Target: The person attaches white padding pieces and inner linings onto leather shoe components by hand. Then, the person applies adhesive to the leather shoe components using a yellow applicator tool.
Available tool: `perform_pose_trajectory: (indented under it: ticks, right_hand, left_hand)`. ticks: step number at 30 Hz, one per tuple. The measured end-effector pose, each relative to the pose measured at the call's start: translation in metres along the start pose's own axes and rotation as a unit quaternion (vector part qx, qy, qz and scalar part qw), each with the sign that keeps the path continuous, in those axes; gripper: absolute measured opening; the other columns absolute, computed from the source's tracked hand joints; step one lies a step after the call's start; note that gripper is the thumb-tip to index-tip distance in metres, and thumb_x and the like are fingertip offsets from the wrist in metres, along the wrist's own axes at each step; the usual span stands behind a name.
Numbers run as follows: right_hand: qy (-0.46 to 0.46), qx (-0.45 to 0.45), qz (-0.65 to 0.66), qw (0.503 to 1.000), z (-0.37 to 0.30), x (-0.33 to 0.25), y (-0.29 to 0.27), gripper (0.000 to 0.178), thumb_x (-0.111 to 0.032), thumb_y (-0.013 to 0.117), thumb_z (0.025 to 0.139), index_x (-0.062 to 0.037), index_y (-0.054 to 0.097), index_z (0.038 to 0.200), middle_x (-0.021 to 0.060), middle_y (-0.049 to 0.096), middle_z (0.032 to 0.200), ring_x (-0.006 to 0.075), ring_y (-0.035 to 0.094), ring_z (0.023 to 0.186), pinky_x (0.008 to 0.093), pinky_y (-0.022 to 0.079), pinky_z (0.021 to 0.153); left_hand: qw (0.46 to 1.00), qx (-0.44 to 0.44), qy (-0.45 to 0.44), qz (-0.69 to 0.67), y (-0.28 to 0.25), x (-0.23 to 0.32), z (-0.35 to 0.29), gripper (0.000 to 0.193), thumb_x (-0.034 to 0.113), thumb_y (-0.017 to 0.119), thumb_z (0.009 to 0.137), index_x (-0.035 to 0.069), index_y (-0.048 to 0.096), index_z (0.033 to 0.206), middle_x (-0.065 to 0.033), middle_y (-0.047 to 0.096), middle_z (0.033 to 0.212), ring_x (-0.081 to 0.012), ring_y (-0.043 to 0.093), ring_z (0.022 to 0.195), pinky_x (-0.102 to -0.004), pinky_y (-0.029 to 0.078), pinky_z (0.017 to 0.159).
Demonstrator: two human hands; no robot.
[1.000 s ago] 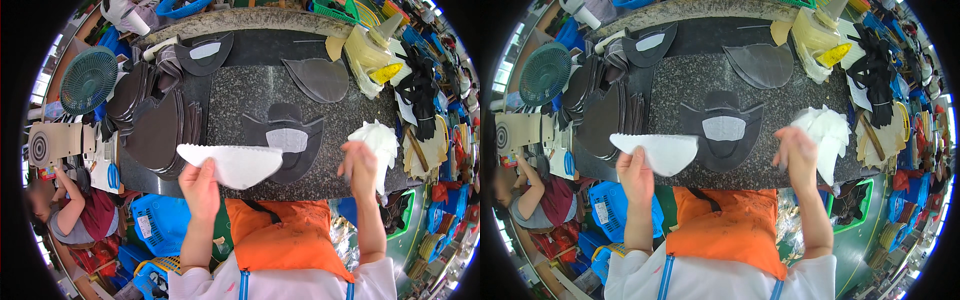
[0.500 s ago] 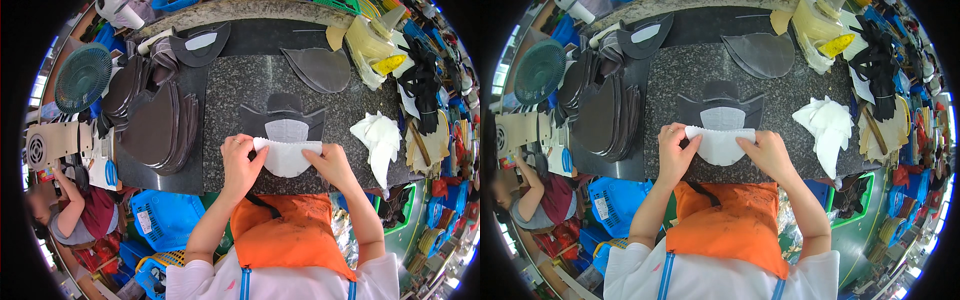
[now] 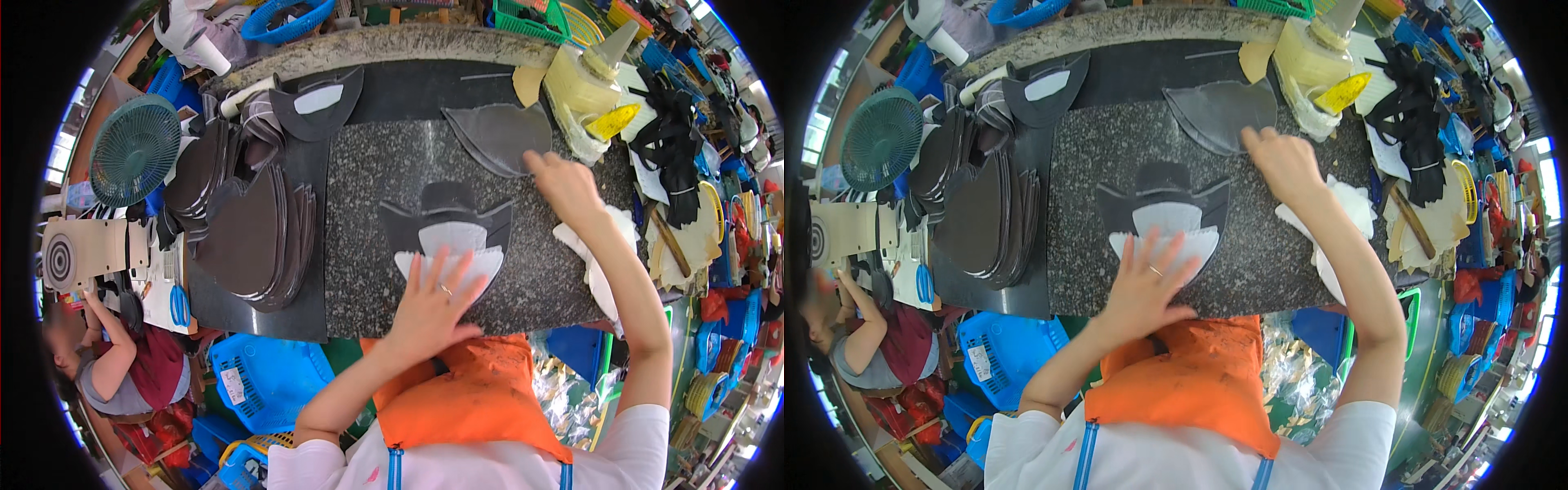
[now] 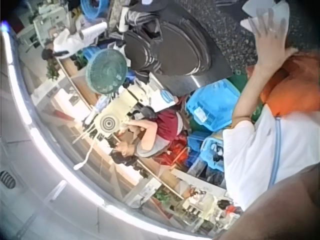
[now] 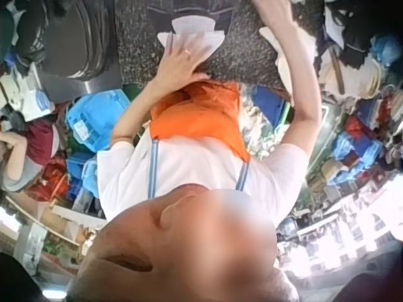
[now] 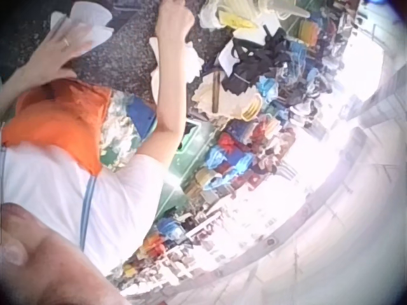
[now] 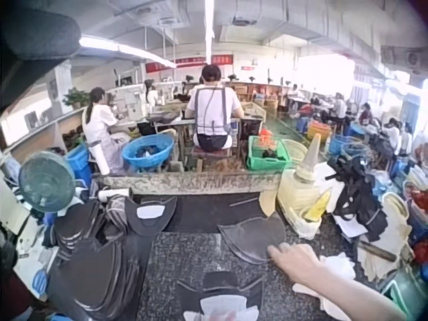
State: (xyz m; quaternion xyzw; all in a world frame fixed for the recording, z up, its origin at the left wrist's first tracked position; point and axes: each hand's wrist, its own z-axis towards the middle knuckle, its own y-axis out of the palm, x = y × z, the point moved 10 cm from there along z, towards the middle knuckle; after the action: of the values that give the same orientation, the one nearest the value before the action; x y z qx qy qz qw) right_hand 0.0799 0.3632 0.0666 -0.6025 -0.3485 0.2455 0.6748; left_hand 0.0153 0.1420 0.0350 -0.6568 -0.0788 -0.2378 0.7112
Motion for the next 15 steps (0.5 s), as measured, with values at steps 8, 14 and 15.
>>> perform_pose_trajectory:
  ticks: [8, 14, 15]
  right_hand:
    - [-0.158, 0.027, -0.004, 0.987, -0.004, -0.011, -0.019, 0.006, -0.005, 0.061, 0.075, -0.0034, 0.064, 0.081, 0.0106, 0.061, 0.085, 0.0296, 0.067, 0.074, 0.0394, 0.055, 0.063]
    - [0.127, -0.374, 0.676, 0.622, -0.074, -0.097, 0.045, 0.018, -0.013, 0.072, 0.082, 0.0026, 0.068, 0.091, 0.0094, 0.071, 0.082, 0.0168, 0.069, 0.072, 0.0284, 0.056, 0.065]
    - [0.126, -0.377, 0.675, 0.621, -0.079, -0.107, 0.049, 0.018, -0.013, 0.072, 0.082, 0.0026, 0.068, 0.091, 0.0094, 0.071, 0.082, 0.0168, 0.069, 0.072, 0.0284, 0.056, 0.065]
  left_hand:
    - [0.996, 0.065, -0.042, -0.045, -0.013, 0.009, -0.013, 0.067, 0.039, 0.075, 0.077, 0.013, 0.053, 0.134, -0.011, 0.041, 0.147, -0.0412, 0.036, 0.133, -0.0639, 0.03, 0.103]
    - [0.944, 0.181, -0.124, -0.247, -0.041, -0.019, -0.002, 0.032, 0.01, 0.073, 0.079, 0.005, 0.066, 0.11, -0.0084, 0.066, 0.106, -0.0285, 0.06, 0.099, -0.0405, 0.044, 0.086]
    - [0.937, 0.211, -0.131, -0.248, -0.047, -0.02, -0.003, 0.029, 0.01, 0.073, 0.08, 0.004, 0.067, 0.108, -0.0082, 0.068, 0.097, -0.027, 0.063, 0.093, -0.0386, 0.046, 0.084]
